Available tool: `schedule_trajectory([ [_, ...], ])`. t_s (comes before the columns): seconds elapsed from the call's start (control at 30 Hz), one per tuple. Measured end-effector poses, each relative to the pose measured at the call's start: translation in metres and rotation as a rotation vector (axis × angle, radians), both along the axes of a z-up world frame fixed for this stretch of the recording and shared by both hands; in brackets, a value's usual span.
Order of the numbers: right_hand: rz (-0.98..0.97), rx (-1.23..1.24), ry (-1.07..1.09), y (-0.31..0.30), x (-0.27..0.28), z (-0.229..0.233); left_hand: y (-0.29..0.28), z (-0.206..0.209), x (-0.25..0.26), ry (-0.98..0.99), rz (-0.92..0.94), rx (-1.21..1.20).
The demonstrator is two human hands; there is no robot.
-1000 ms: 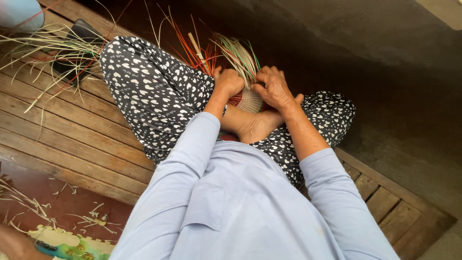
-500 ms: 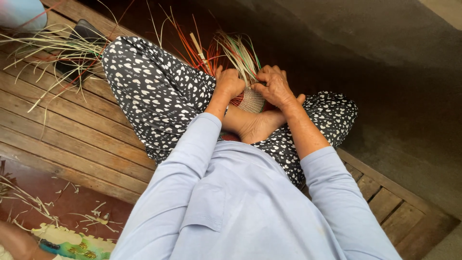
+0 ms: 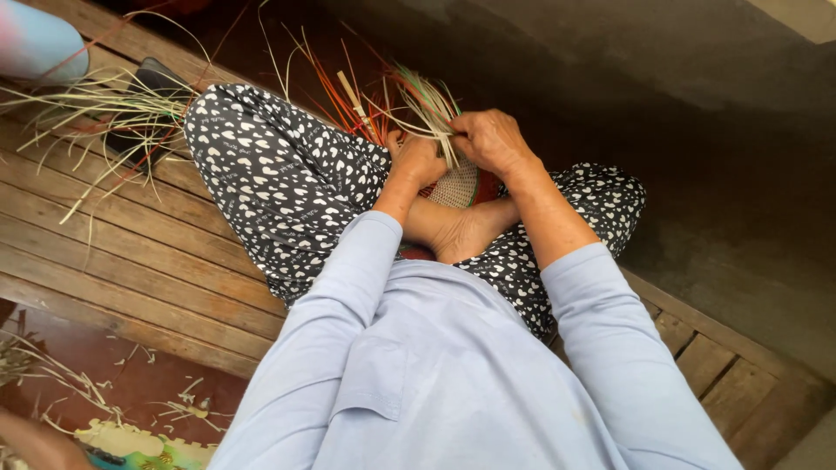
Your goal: Weaving thin fibers into a circular base to create a basket or mat
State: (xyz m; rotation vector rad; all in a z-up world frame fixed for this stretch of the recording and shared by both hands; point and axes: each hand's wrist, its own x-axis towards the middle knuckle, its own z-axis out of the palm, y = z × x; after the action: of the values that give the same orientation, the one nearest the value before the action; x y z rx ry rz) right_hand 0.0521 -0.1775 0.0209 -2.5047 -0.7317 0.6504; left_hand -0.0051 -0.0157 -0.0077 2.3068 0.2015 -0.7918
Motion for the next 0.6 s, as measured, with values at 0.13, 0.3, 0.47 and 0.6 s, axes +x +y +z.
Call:
schedule_trajectory([
  [0.13, -0.15, 0.036, 0.122, 0.003, 0.003, 0.013, -0.001, -0.046, 0.0, -0.031, 0.014, 0.085],
  [0.3, 0.009, 0.098, 0.073, -0.016, -0.012, 0.0, 0.005, -0.098, 0.002, 0.034, 0.043, 0.088],
  [0.47, 0.086, 0.061, 0.036, -0.035, -0.016, -0.003, -0.002, -0.072, -0.001, 0.023, -0.032, 0.089],
  [0.6, 0.102, 0.04, -0.062, -0.026, -0.003, -0.008, -0.008, -0.058, -0.004, -0.073, -0.081, 0.124],
])
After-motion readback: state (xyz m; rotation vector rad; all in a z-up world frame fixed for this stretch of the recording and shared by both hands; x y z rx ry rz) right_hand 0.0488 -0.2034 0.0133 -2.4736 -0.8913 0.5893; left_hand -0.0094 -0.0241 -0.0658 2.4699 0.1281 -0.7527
